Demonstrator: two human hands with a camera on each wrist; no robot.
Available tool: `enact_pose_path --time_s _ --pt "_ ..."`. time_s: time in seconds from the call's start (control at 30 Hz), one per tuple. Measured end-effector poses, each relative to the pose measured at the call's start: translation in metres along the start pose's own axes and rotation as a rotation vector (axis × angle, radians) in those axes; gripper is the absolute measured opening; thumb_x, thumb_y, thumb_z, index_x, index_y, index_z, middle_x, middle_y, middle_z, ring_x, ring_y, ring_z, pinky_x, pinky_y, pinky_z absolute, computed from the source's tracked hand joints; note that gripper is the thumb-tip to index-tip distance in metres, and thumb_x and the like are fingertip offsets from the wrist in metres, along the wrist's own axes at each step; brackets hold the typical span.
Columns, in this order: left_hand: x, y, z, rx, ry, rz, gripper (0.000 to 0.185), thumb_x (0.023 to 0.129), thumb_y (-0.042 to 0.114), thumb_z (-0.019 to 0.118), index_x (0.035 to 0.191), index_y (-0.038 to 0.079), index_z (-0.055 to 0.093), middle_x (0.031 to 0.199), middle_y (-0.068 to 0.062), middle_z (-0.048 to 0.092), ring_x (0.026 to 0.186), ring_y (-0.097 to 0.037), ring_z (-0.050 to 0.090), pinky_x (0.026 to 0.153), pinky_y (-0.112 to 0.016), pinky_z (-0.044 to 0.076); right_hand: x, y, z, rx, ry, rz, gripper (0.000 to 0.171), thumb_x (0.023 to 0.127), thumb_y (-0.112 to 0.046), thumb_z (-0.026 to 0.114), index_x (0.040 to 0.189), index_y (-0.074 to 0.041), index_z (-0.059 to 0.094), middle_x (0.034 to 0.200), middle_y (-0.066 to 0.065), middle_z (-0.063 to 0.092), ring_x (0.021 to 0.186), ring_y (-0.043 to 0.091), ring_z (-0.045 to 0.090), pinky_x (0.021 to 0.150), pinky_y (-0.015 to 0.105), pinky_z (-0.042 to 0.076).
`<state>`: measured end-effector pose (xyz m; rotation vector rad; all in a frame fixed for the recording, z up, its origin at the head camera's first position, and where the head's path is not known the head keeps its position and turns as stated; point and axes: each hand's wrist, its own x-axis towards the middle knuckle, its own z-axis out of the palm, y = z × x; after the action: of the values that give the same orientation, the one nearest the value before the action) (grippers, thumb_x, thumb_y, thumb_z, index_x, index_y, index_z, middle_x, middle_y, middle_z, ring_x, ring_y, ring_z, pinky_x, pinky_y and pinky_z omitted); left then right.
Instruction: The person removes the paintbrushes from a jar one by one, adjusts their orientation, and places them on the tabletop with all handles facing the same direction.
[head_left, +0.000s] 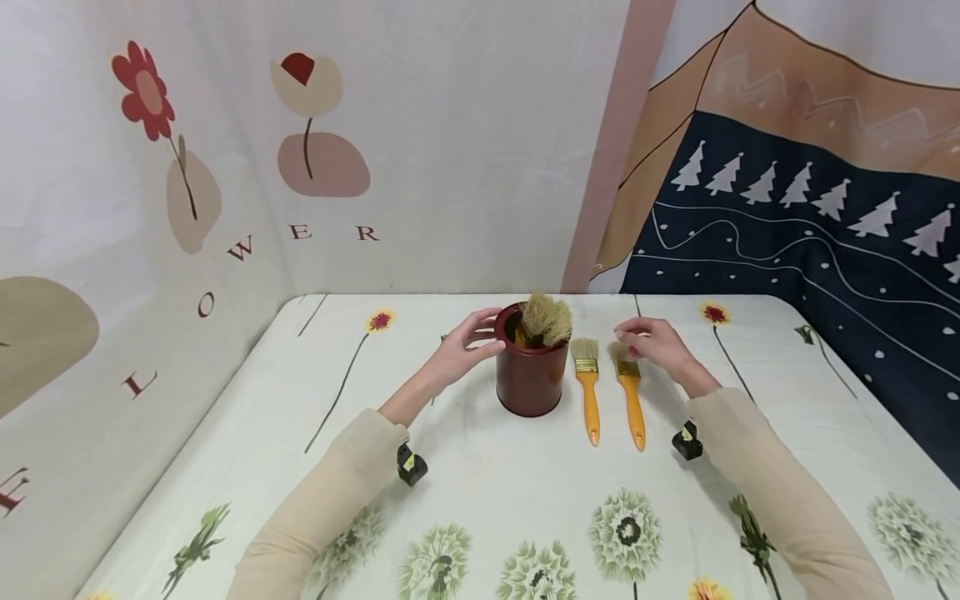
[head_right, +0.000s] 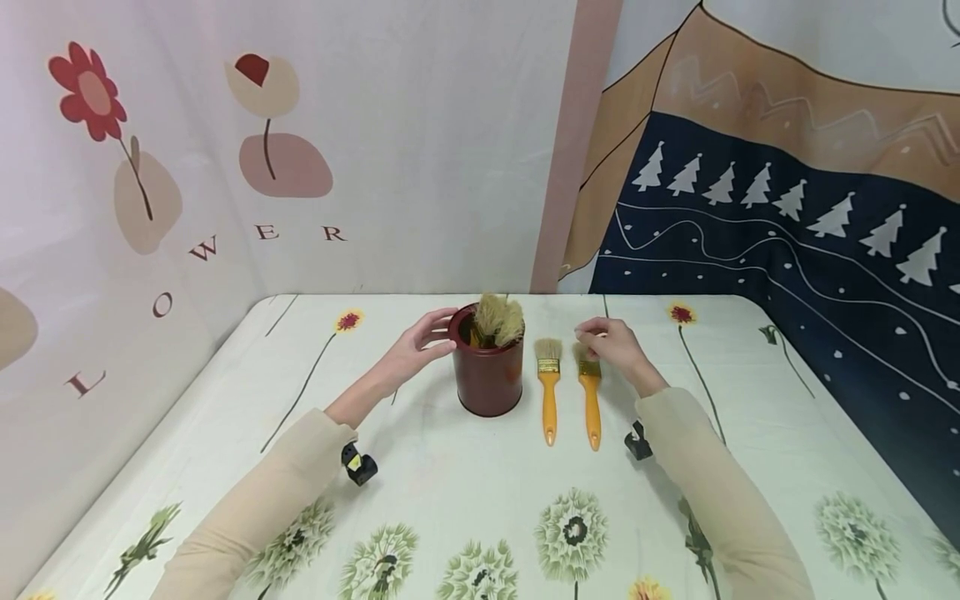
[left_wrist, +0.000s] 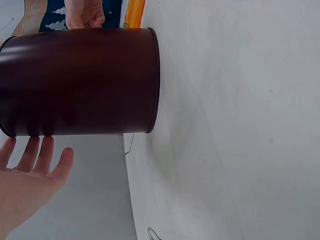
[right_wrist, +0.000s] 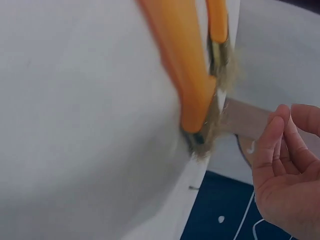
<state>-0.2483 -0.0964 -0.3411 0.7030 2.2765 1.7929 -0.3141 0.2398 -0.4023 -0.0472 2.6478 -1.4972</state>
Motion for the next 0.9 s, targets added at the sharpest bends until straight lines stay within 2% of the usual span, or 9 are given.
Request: enact_pose_path --time_s 0.13,0.27,0.33,0.4,0.5,0.57,0.7,0.9 --pt "0.0 0.0 0.0 -0.002 0.0 0.005 0.054 0.088 0.012 0.055 0.135 0.006 0.03 0.13 -0.016 0.038 0.116 -0.028 0.038 0.092 -0.036 0.037 -0.016 -0.023 0.001 -0.037 -0.009 -0.042 0.033 0.09 -0.027 0.052 0.11 -0.002 0.054 0.099 0.016 0.053 0.074 0.023 0.05 0.07 0.03 0.047" --pt "0.0 0.001 0.0 0.0 -0.001 0.007 0.053 0.088 0.013 0.055 0.135 0.006 0.031 0.13 -0.016 0.038 0.116 -0.028 0.038 0.092 -0.036 0.037 -0.03 -0.042 0.003 -0.021 -0.03 -0.087 0.035 0.09 -0.026 0.051 0.112 0.001 0.053 0.104 0.023 0.051 0.077 0.027 0.049 0.076 0.036 0.046" --pt "0.0 0.001 0.0 0.002 -0.001 0.007 0.053 0.088 0.013 0.055 0.135 0.006 0.03 0.13 -0.016 0.038 0.116 -0.028 0.038 0.092 -0.036 0.037 -0.025 -0.036 0.003 0.021 -0.04 -0.117 0.032 0.088 -0.026 0.054 0.111 -0.003 0.056 0.102 0.018 0.053 0.075 0.023 0.05 0.072 0.032 0.047" --pt "0.0 0.001 0.0 0.004 0.0 0.006 0.053 0.088 0.013 0.055 0.135 0.006 0.031 0.13 -0.016 0.038 0.116 -0.028 0.038 0.092 -0.036 0.037 -0.027 -0.039 0.005 0.035 -0.045 -0.135 0.033 0.088 -0.028 0.055 0.11 -0.003 0.056 0.102 0.017 0.053 0.074 0.024 0.049 0.072 0.034 0.047" --pt "0.0 0.001 0.0 0.005 0.002 0.004 0.053 0.088 0.013 0.055 0.135 0.006 0.031 0.13 -0.016 0.038 0.116 -0.028 0.038 0.092 -0.036 0.037 -0.031 -0.044 0.009 0.061 -0.046 -0.139 0.031 0.088 -0.025 0.055 0.11 -0.004 0.057 0.102 0.018 0.054 0.076 0.028 0.05 0.073 0.037 0.047" --pt "0.0 0.002 0.0 0.003 0.001 0.003 0.053 0.088 0.013 0.055 0.135 0.006 0.031 0.129 -0.016 0.038 0.116 -0.028 0.038 0.092 -0.036 0.037 -0.041 -0.059 0.013 0.039 -0.036 -0.105 0.032 0.09 -0.024 0.052 0.111 0.0 0.054 0.104 0.022 0.052 0.079 0.032 0.049 0.078 0.042 0.045" --pt "0.0 0.002 0.0 0.0 0.002 0.005 0.053 0.088 0.012 0.054 0.135 0.005 0.031 0.129 -0.016 0.038 0.116 -0.028 0.038 0.092 -0.037 0.037 -0.045 -0.068 0.015 0.041 -0.028 -0.091 0.03 0.091 -0.021 0.05 0.113 -0.001 0.054 0.097 0.017 0.052 0.077 0.03 0.049 0.075 0.035 0.047" --pt "0.0 0.001 0.0 -0.001 0.004 0.007 0.053 0.088 0.012 0.055 0.135 0.006 0.031 0.129 -0.016 0.038 0.116 -0.028 0.039 0.092 -0.037 0.037 -0.056 -0.082 0.016 0.051 0.003 -0.149 0.028 0.091 -0.02 0.051 0.112 -0.003 0.056 0.093 0.013 0.053 0.073 0.026 0.05 0.069 0.028 0.048"
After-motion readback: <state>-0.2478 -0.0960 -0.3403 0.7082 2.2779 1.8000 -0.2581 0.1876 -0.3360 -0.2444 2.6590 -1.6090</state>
